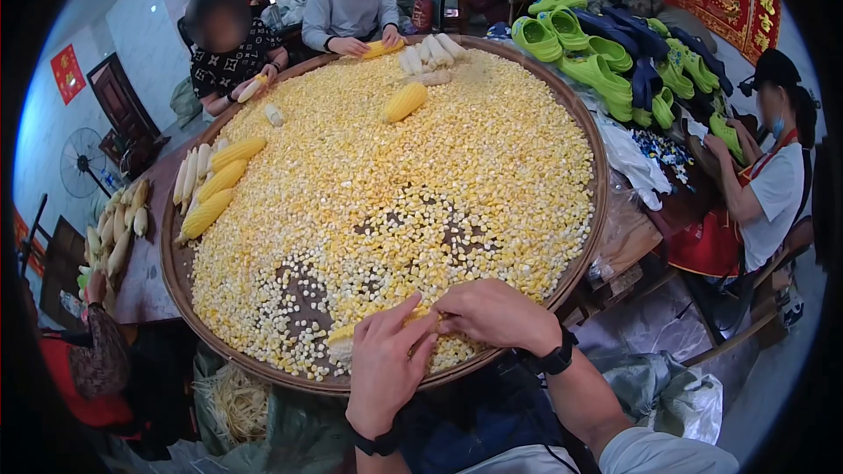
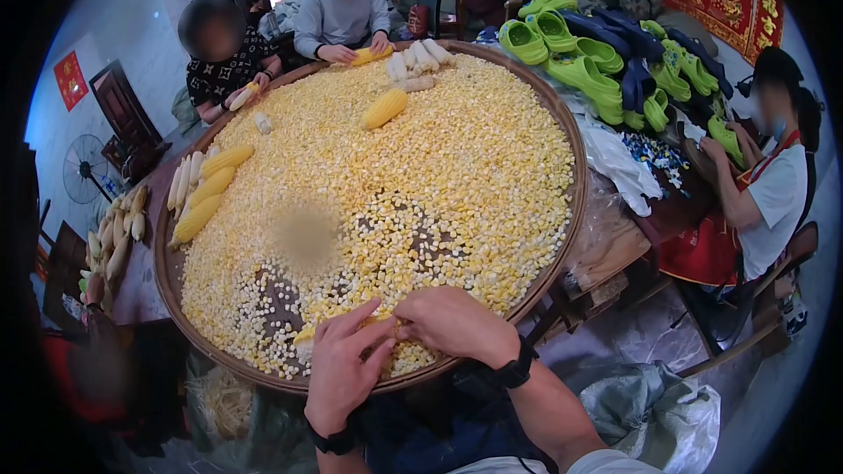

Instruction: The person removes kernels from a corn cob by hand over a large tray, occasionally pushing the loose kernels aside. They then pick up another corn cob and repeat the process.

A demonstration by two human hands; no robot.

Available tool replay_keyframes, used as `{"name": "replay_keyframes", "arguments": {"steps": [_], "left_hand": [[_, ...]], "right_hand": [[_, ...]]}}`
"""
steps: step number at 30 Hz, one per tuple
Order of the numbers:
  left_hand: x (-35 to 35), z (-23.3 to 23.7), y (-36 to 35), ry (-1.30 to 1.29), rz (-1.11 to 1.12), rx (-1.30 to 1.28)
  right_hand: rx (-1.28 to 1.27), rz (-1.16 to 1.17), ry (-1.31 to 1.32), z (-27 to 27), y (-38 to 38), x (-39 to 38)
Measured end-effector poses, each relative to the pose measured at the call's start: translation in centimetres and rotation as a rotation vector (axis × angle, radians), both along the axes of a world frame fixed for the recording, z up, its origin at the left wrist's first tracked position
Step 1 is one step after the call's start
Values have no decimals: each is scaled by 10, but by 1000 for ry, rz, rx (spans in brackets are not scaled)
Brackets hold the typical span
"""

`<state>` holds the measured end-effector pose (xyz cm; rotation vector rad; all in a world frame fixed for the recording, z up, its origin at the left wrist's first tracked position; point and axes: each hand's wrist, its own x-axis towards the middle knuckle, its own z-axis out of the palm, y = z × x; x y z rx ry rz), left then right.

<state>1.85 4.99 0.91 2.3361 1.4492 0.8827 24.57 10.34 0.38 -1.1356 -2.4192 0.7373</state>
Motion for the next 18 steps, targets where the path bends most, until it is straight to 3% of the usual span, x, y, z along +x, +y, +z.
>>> {"name": "replay_keyframes", "arguments": {"steps": [18], "left_hand": [[-2,-1,-1,-57,-7,-23]], "right_hand": [[13,-4,-40,3,-1,0]]}}
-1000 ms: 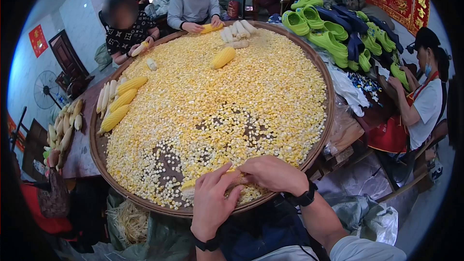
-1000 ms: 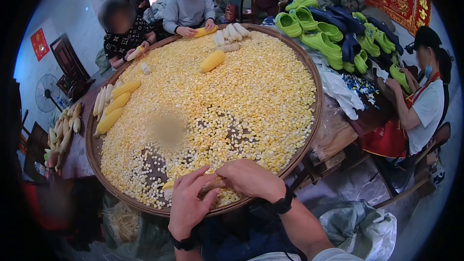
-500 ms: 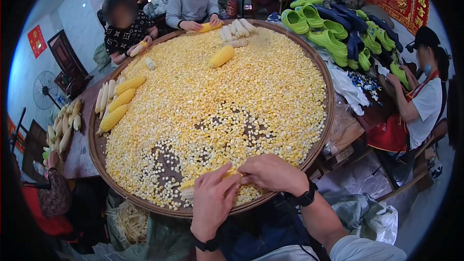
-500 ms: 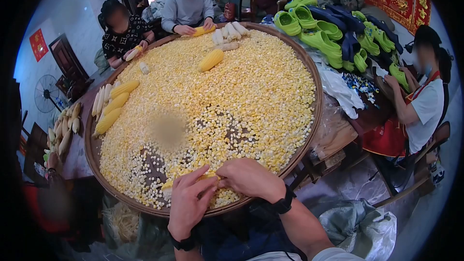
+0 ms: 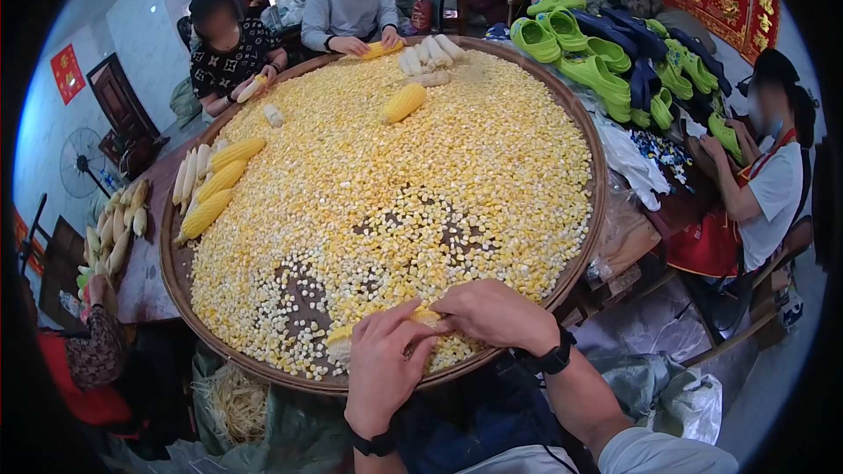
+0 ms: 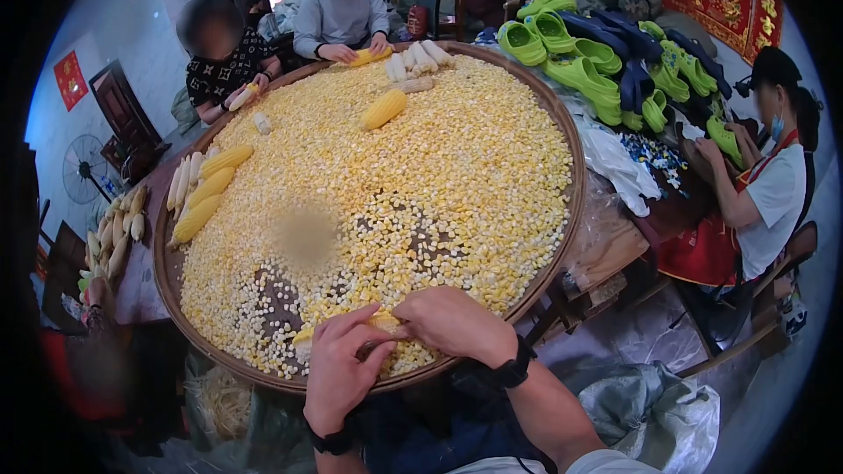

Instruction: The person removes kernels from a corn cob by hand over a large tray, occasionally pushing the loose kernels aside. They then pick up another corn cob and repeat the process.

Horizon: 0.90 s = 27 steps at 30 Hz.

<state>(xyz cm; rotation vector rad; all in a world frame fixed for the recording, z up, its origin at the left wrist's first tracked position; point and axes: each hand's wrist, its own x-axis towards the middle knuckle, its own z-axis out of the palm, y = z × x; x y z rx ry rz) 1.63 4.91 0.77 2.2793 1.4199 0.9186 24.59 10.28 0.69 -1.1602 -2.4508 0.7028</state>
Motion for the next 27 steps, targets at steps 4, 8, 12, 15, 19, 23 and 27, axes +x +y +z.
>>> {"name": "replay_keyframes", "arguments": {"steps": [4,8,12,15,19,23,27], "left_hand": [[1,2,0,38,-9,4],[-2,-1,2,87,-42,20],[-2,-1,3,102,-43,14],[0,2,2,86,-29,1],[2,1,3,100,-22,13],[2,3,2,95,-15,-6],[3,3,1,78,-6,-12]], "right_hand": [[-6,3,30,-4,1,0],[-8,0,56,-4,2,0],[-1,-31,98,-1,-1,0],[-11,-25,93,-3,0,0],[7,-31,63,-1,-1,-1],[17,-37,25,-2,-1,0],[21,-38,14,-2,-1,0]]}}
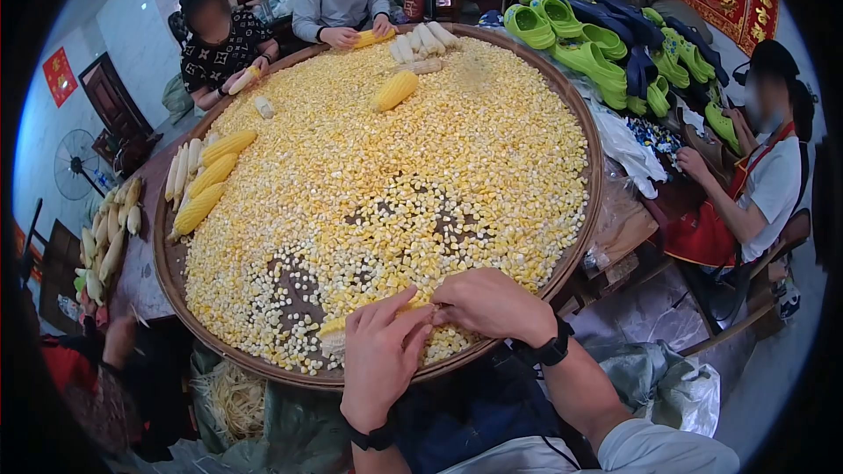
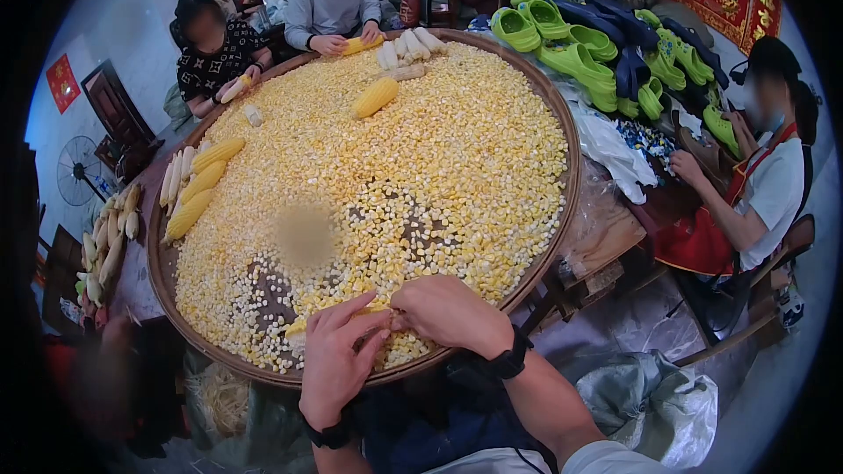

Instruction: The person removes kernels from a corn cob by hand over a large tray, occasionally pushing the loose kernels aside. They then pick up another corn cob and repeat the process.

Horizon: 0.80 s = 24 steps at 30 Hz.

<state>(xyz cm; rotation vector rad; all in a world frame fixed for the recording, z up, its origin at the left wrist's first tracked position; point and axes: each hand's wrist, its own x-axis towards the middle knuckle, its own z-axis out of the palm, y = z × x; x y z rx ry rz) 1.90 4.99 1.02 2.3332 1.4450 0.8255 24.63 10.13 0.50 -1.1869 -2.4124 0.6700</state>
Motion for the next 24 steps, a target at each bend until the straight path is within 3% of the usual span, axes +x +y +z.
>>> {"name": "replay_keyframes", "arguments": {"steps": [24], "left_hand": [[-5,-5,-1,-46,-20,21]], "right_hand": [[0,-19,-48,2,0,0]]}}
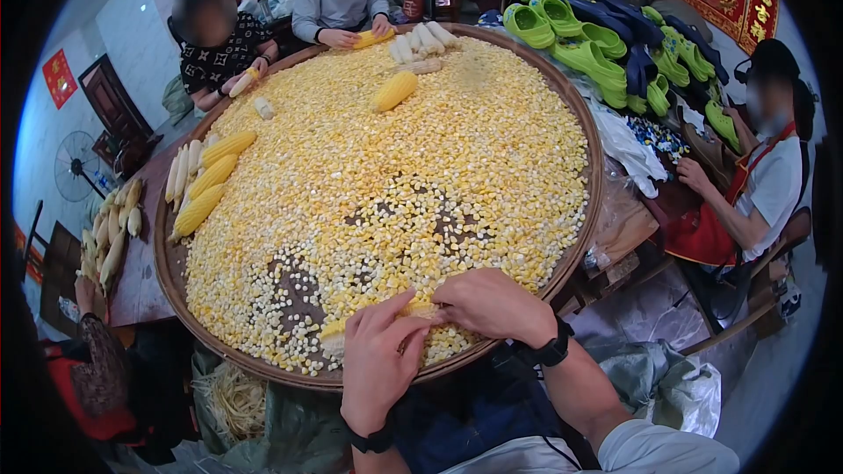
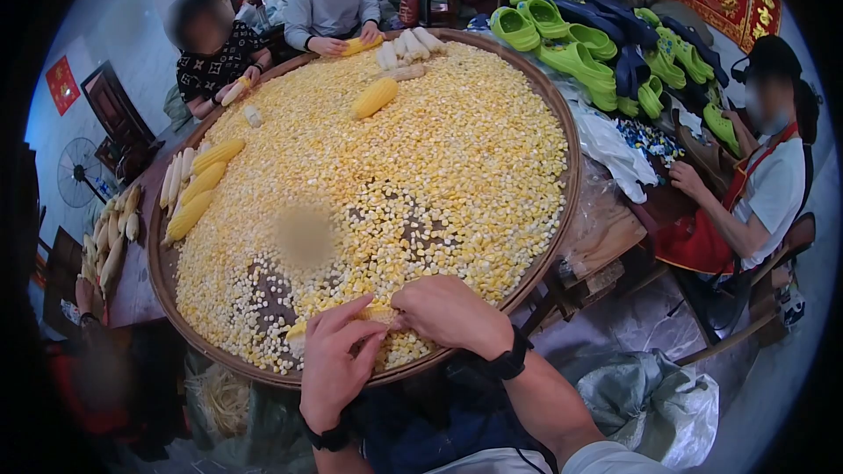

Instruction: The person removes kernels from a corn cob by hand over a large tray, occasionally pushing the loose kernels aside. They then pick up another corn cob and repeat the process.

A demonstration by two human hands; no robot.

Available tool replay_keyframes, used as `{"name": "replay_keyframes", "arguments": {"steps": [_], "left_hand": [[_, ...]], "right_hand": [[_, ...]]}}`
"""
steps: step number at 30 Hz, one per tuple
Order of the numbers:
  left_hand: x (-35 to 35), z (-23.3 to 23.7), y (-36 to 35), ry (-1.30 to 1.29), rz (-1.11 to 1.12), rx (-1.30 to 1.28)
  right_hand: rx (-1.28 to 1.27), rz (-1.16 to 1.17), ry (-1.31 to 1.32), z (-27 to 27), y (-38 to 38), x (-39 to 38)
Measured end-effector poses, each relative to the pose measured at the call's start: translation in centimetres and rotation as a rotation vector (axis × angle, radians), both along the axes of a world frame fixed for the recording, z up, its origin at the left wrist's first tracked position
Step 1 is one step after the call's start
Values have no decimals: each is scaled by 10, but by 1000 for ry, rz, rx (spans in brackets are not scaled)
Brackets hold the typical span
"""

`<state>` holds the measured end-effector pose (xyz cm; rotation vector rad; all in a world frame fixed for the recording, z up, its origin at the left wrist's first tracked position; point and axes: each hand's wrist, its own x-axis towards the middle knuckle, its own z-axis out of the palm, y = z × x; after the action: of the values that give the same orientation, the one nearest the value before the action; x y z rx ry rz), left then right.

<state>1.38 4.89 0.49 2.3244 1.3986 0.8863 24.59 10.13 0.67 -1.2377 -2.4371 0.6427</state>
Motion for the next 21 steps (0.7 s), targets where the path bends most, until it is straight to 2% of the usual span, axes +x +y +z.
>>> {"name": "replay_keyframes", "arguments": {"steps": [5,21], "left_hand": [[6,7,-1,-20,51,-43],[4,6,2,78,13,-7]], "right_hand": [[0,0,-18,2,0,-1],[23,7,-12,-3,0,0]]}}
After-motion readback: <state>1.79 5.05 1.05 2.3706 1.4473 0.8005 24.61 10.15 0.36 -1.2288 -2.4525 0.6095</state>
